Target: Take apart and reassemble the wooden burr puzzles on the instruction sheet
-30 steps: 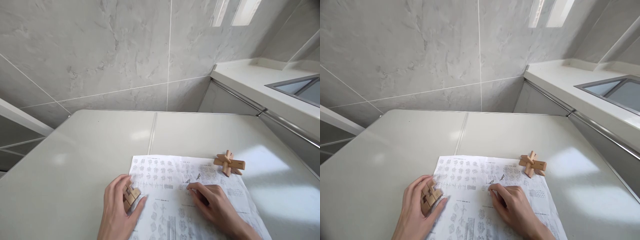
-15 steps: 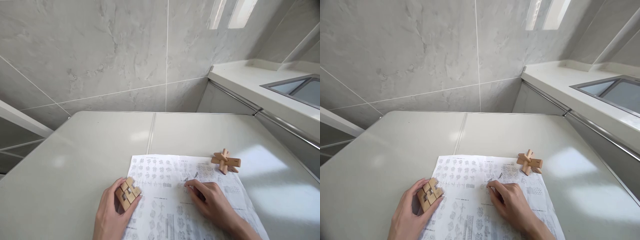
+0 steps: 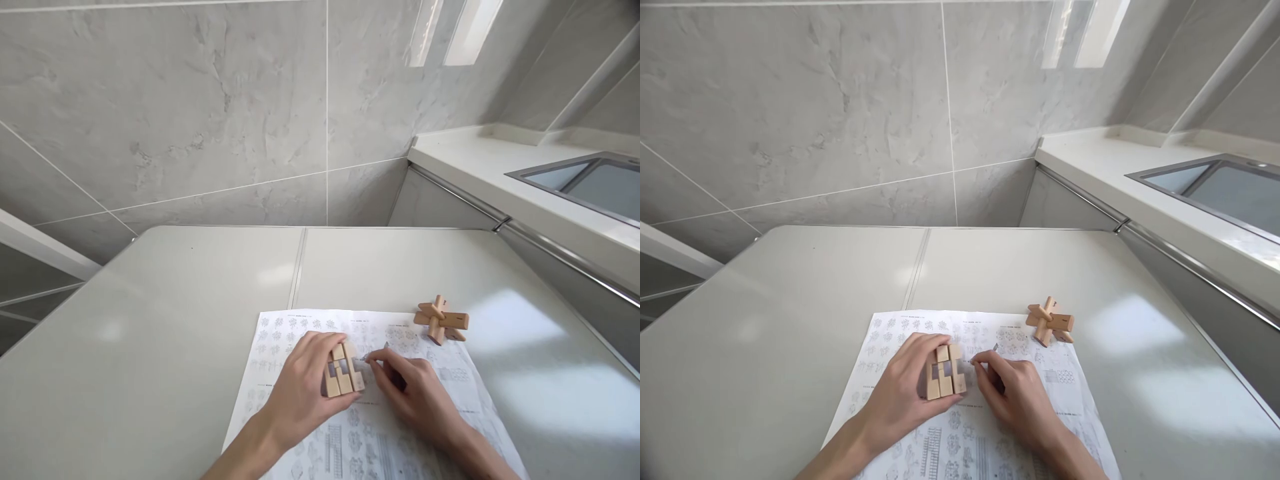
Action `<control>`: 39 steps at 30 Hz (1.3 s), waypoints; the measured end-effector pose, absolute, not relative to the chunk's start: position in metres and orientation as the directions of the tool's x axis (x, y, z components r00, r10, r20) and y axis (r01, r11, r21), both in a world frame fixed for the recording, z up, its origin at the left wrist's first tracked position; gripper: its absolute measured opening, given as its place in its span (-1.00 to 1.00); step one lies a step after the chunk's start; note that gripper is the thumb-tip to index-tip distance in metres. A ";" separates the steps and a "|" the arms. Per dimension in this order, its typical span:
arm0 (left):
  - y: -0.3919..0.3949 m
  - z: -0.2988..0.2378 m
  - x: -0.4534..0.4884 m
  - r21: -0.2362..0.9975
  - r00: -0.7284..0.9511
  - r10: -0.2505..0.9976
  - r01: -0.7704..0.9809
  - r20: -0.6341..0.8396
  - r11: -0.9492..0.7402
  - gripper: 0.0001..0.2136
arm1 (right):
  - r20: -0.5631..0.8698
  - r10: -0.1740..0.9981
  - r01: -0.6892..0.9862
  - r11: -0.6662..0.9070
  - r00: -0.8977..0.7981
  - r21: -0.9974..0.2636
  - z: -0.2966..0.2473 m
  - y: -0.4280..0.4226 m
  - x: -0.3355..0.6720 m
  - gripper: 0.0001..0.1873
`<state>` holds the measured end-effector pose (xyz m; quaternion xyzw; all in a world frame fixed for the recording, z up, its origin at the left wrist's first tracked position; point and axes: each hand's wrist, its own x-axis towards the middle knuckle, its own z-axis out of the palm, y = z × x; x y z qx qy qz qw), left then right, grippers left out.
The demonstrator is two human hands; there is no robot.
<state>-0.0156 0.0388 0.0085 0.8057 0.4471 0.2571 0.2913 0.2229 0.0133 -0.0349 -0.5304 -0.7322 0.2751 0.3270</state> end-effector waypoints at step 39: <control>0.064 0.012 -0.023 0.967 0.536 0.834 0.254 -0.130 -0.013 -0.36 | -0.047 0.985 0.247 -0.004 -0.169 -0.969 -0.022 0.018 0.235 -0.65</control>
